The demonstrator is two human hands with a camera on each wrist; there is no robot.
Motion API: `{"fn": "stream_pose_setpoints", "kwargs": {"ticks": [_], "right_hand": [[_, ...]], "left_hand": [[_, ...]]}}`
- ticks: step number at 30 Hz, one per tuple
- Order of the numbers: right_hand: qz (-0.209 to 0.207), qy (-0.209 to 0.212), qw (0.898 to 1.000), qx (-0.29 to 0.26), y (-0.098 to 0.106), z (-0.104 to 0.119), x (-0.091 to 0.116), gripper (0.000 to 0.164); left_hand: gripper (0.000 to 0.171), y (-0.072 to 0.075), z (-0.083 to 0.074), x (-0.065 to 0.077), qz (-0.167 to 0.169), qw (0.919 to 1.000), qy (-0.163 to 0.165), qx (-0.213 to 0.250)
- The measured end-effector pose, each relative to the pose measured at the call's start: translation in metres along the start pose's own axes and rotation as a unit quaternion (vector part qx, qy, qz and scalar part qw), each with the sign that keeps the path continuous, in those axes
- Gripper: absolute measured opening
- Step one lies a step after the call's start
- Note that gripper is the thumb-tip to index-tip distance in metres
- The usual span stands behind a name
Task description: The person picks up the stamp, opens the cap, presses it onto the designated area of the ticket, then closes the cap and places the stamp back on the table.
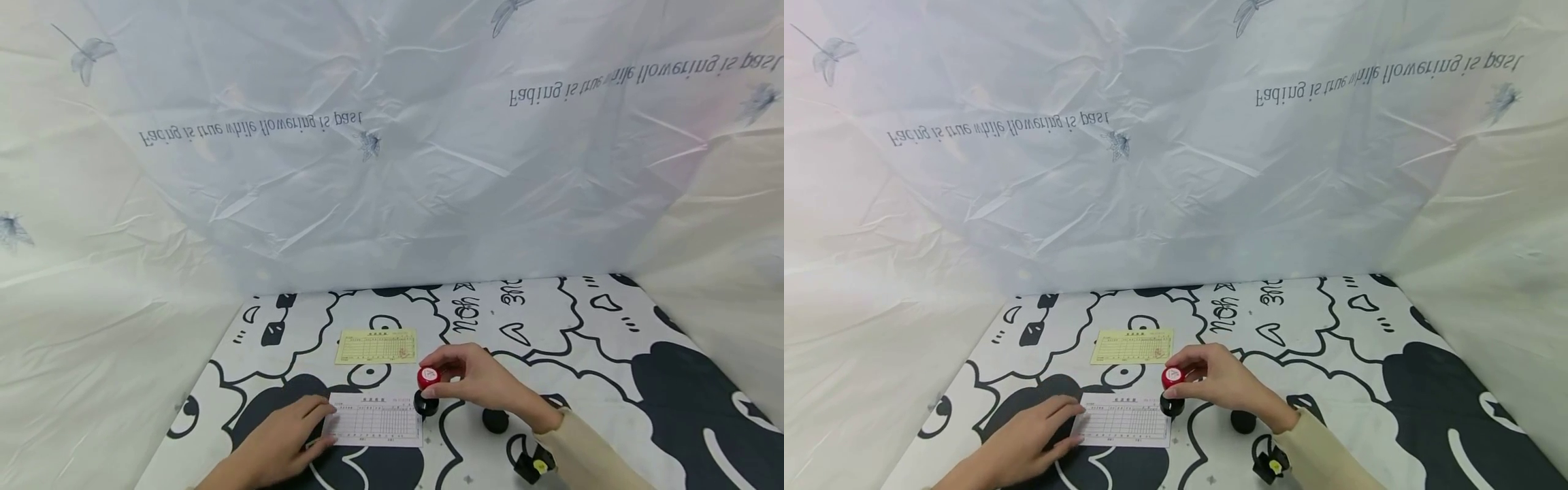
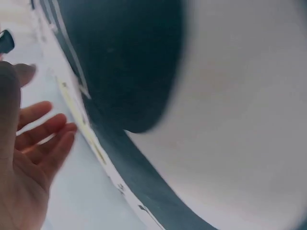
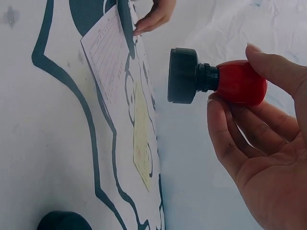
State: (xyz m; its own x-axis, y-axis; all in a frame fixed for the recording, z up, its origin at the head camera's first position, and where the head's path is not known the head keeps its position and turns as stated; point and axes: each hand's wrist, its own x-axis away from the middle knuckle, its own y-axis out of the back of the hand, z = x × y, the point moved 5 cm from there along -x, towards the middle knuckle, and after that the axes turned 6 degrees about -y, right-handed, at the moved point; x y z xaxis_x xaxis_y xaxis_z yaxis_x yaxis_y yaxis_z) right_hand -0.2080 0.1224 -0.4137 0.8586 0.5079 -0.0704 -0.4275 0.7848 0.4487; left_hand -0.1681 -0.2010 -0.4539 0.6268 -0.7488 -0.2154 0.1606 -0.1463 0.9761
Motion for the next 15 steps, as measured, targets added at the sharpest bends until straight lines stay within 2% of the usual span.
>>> {"fn": "stream_pose_setpoints", "kwargs": {"ticks": [3, 5, 8, 12, 15], "right_hand": [[0.003, 0.0, 1.0, -0.003, -0.002, 0.0, -0.001, 0.035], [0.004, -0.004, 1.0, -0.003, -0.005, 0.0, -0.002, 0.035], [0.004, -0.011, 1.0, -0.001, -0.008, 0.0, -0.002, 0.034], [0.005, -0.019, 1.0, 0.001, -0.014, 0.0, -0.003, 0.033], [0.004, -0.021, 1.0, 0.003, -0.017, -0.001, -0.003, 0.033]], "left_hand": [[0.045, 0.002, -0.006, 0.01, -0.018, 0.9979, -0.059, -0.017], [0.052, 0.001, -0.009, 0.016, -0.021, 0.996, -0.083, -0.024], [0.066, -0.007, -0.009, 0.025, 0.004, 0.9955, -0.09, -0.028], [0.086, -0.024, -0.006, 0.038, 0.027, 0.9916, -0.11, -0.062], [0.096, -0.032, -0.005, 0.045, 0.016, 0.9832, -0.148, -0.105]]}}
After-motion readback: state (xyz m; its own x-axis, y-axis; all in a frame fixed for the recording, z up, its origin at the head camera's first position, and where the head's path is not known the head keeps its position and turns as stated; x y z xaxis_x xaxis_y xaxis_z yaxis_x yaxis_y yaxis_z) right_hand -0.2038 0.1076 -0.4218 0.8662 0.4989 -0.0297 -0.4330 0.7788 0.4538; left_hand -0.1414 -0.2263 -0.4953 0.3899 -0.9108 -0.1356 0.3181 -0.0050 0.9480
